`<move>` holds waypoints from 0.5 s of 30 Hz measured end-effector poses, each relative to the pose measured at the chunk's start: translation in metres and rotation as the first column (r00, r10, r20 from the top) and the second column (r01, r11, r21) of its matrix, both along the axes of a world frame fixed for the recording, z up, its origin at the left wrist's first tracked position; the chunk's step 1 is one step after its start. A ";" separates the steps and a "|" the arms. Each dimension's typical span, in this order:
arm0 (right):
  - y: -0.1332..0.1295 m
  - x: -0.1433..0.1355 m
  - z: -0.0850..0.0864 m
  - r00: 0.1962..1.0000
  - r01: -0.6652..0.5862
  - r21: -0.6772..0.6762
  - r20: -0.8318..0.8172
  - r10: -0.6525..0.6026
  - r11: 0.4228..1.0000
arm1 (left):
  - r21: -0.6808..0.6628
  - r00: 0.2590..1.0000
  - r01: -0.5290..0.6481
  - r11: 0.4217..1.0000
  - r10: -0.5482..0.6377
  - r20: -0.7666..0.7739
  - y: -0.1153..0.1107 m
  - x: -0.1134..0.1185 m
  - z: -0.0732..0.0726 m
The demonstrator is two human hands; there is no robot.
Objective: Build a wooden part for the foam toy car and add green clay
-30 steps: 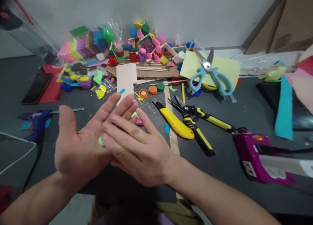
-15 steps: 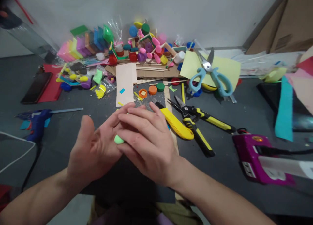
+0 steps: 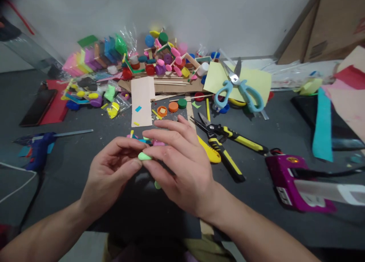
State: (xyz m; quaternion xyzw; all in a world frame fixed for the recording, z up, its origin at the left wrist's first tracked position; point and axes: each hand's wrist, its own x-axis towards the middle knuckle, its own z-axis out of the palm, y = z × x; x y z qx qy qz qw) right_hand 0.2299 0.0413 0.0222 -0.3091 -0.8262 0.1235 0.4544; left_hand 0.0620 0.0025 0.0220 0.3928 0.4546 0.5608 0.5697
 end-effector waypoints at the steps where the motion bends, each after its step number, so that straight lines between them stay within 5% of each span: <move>1: 0.000 0.000 0.000 1.000 0.000 -0.008 0.001 0.000 1.000 | 0.015 1.000 -0.011 1.000 0.011 -0.027 0.001 0.000 0.001; 15: 0.004 -0.001 -0.001 0.992 -0.092 -0.203 -0.105 0.071 0.975 | 0.107 0.957 0.017 0.994 0.015 -0.290 0.003 -0.004 0.001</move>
